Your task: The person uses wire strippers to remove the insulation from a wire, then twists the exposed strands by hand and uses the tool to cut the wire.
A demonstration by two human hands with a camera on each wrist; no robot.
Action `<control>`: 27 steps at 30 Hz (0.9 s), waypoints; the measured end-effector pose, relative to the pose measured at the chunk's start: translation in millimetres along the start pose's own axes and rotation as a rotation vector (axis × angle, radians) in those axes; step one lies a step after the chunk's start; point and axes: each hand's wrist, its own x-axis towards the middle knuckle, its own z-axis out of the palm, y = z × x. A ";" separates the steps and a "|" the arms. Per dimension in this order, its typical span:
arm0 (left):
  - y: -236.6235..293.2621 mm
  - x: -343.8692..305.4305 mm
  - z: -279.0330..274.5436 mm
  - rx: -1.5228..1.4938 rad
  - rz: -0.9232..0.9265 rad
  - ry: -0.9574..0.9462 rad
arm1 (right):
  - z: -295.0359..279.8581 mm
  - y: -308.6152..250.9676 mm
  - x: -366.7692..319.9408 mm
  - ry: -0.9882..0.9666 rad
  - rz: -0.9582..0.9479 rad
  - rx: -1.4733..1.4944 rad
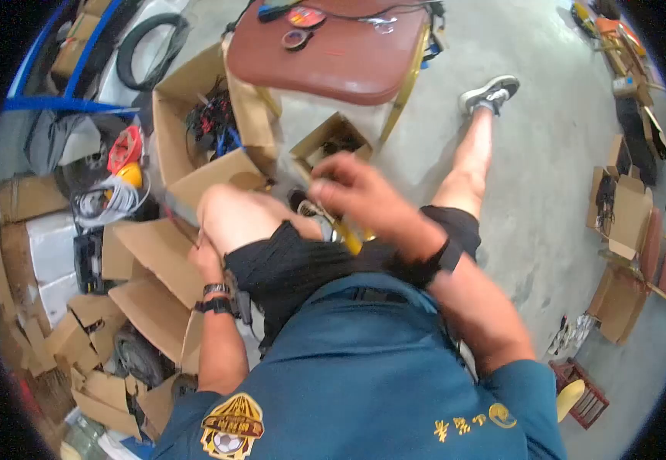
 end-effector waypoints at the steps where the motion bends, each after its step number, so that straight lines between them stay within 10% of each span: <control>1: 10.3 -4.9 -6.8 -0.001 0.001 -0.041 | -7.8 -6.8 7.1 0.021 0.046 0.019; 9: 48.8 -8.6 -24.3 0.051 -0.137 -0.060 | -26.0 -4.9 16.9 0.082 0.094 0.257; 20: 142.3 38.0 -47.8 -0.201 0.199 -0.265 | -38.5 31.1 -14.6 0.169 0.141 0.335; 27: 310.1 61.7 11.1 0.051 0.985 -0.370 | -48.5 41.4 -29.2 0.227 0.173 0.334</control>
